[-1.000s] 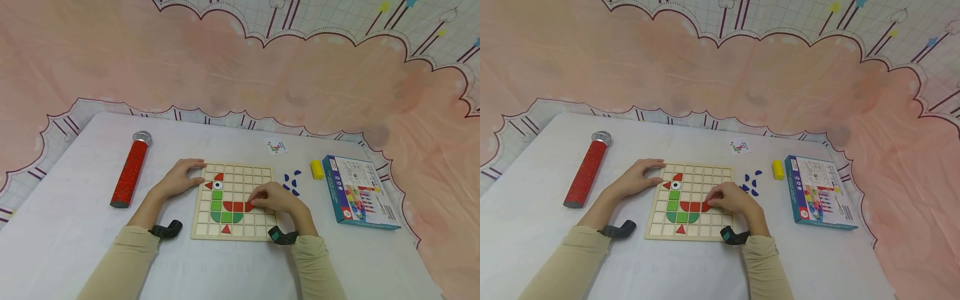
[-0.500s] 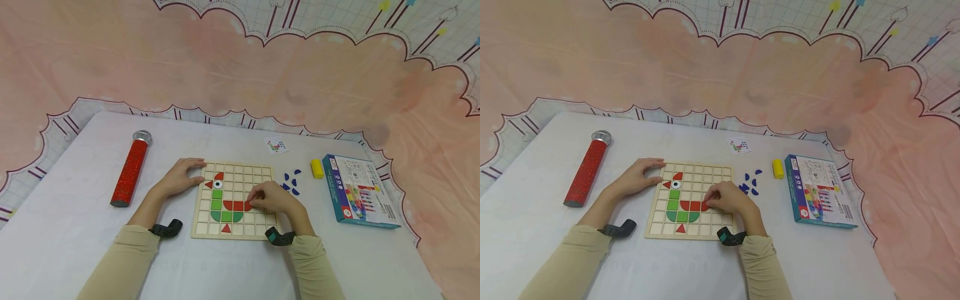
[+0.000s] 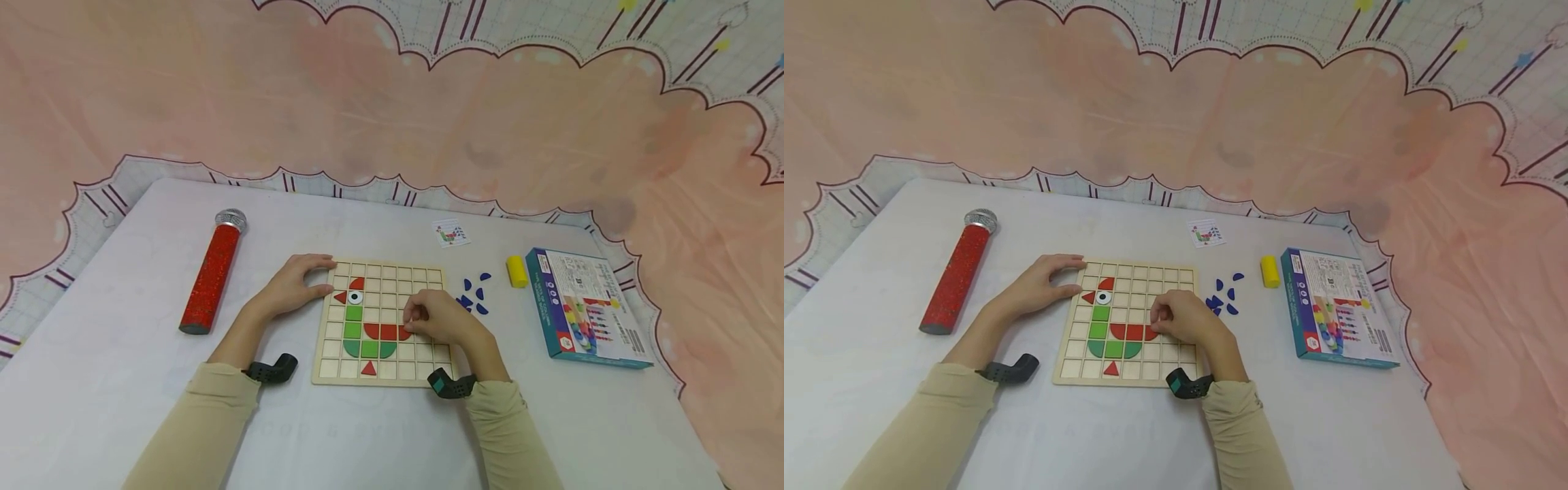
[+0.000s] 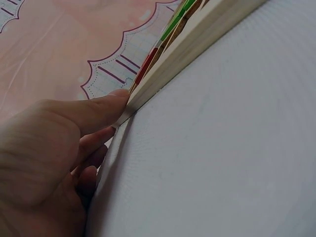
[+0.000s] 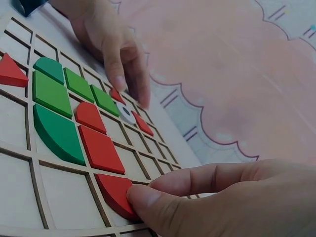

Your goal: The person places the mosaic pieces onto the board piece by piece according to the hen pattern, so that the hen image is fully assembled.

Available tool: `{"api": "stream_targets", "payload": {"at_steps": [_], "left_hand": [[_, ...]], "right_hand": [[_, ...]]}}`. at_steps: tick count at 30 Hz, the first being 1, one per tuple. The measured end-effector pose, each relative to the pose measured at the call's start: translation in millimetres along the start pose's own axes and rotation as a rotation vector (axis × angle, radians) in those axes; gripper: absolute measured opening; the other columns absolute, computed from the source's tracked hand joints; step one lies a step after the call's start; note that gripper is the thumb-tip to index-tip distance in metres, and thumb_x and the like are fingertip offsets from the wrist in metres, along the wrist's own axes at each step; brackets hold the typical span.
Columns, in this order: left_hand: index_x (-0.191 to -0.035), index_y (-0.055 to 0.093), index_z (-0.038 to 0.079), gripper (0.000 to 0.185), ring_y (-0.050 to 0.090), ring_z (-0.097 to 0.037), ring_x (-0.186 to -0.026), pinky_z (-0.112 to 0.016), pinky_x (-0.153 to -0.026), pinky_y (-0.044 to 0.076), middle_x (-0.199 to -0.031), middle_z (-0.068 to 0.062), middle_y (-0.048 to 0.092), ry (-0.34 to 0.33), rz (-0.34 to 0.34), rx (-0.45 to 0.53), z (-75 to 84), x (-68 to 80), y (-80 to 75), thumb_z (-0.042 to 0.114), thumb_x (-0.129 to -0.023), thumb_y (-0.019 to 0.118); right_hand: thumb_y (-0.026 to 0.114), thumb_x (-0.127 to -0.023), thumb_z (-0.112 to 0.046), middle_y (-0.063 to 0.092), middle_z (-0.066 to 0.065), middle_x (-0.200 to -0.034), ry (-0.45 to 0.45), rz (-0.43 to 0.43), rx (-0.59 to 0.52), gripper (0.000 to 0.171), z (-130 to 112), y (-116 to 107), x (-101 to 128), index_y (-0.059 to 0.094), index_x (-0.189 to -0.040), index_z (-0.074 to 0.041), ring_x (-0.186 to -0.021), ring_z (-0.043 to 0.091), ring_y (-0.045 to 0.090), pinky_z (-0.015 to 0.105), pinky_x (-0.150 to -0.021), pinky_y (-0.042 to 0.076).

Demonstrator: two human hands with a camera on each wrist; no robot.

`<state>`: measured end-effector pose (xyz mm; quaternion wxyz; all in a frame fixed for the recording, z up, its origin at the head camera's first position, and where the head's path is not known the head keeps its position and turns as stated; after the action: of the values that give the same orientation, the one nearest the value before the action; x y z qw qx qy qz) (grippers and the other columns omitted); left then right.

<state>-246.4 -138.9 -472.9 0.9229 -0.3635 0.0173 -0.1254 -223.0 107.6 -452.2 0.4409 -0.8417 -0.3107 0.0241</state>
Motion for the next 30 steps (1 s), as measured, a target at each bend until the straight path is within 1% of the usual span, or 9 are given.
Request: {"api": "stream_targets", "payload": {"at_steps": [6,9,14,17,19,23,26,28,30], "left_hand": [[-0.132,0.054,0.010,0.049,0.026,-0.033,-0.141,-0.054,-0.116,0.019,-0.147,-0.009,0.043,0.000,0.001,0.002,-1.1,1.0,-0.1,0.022,-0.087,0.069],[-0.132,0.054,0.010,0.049,0.026,-0.033,-0.141,-0.054,-0.116,0.019,-0.147,-0.009,0.043,0.000,0.006,0.002,-1.3,2.2,-0.7,0.022,-0.087,0.069],[-0.132,0.055,0.008,0.049,0.027,-0.035,-0.140,-0.054,-0.115,0.019,-0.147,-0.011,0.043,0.013,0.008,0.002,1.0,2.5,-0.3,0.021,-0.087,0.069],[-0.132,0.055,0.009,0.049,0.027,-0.034,-0.140,-0.054,-0.115,0.020,-0.147,-0.011,0.043,0.008,0.005,0.006,1.5,2.8,0.4,0.022,-0.087,0.069],[-0.132,0.055,0.009,0.049,0.027,-0.034,-0.139,-0.055,-0.115,0.021,-0.147,-0.011,0.043,0.007,0.004,0.006,1.4,3.1,0.5,0.022,-0.087,0.069],[-0.131,0.055,0.009,0.049,0.028,-0.034,-0.139,-0.054,-0.115,0.021,-0.147,-0.011,0.043,0.018,0.011,0.011,1.8,2.8,0.1,0.022,-0.086,0.069],[-0.132,0.055,0.009,0.049,0.028,-0.034,-0.139,-0.054,-0.115,0.020,-0.147,-0.011,0.043,0.023,0.012,0.012,1.2,2.0,0.6,0.022,-0.086,0.070],[-0.132,0.055,0.010,0.049,0.028,-0.034,-0.139,-0.054,-0.115,0.020,-0.147,-0.010,0.043,0.021,0.011,0.009,0.2,1.7,1.0,0.022,-0.086,0.070],[-0.132,0.055,0.010,0.049,0.028,-0.033,-0.139,-0.054,-0.115,0.021,-0.147,-0.010,0.043,0.018,0.013,0.004,-0.7,1.8,1.1,0.023,-0.086,0.070]], "right_hand": [[0.076,-0.080,-0.018,0.057,-0.004,-0.078,0.004,-0.051,-0.035,0.013,1,1,2,0.065,-0.087,-0.020,-0.075,0.014,0.052,0.026,-0.065,0.046],[0.078,-0.078,-0.018,0.057,-0.004,-0.079,-0.021,-0.070,-0.024,0.016,1,4,1,0.066,-0.088,-0.022,-0.077,0.014,0.051,0.026,-0.066,0.046],[0.079,-0.077,-0.019,0.057,-0.005,-0.081,-0.043,-0.050,-0.001,0.017,0,4,1,0.066,-0.088,-0.022,-0.078,0.014,0.051,0.026,-0.068,0.046],[0.079,-0.077,-0.021,0.057,-0.005,-0.085,-0.022,-0.044,-0.020,0.019,2,1,3,0.067,-0.092,-0.023,-0.079,0.014,0.051,0.026,-0.069,0.046],[0.078,-0.079,-0.022,0.058,-0.003,-0.087,-0.019,-0.030,-0.047,0.021,6,-7,6,0.067,-0.097,-0.021,-0.081,0.015,0.052,0.027,-0.070,0.046],[0.074,-0.083,-0.021,0.058,0.000,-0.090,0.023,0.071,-0.055,0.024,30,-36,18,0.067,-0.106,-0.017,-0.084,0.017,0.051,0.028,-0.072,0.046],[0.071,-0.085,-0.018,0.059,0.003,-0.092,0.118,0.156,-0.027,0.025,61,-60,35,0.066,-0.109,-0.014,-0.085,0.019,0.051,0.028,-0.071,0.046],[0.071,-0.085,-0.018,0.059,0.005,-0.094,0.182,0.173,-0.016,0.026,79,-70,45,0.066,-0.111,-0.013,-0.087,0.021,0.052,0.028,-0.073,0.046],[0.071,-0.085,-0.018,0.060,0.006,-0.096,0.232,0.166,-0.022,0.027,93,-74,52,0.066,-0.111,-0.013,-0.090,0.022,0.053,0.028,-0.076,0.047]]}}
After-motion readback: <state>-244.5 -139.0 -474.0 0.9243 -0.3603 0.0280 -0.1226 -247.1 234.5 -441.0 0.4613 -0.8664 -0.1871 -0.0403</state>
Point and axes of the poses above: each hand's wrist, its own x-axis away from the middle knuckle, its own y-axis out of the palm, z = x × y, the point moved 7 cm from there along -x, towards the middle knuckle
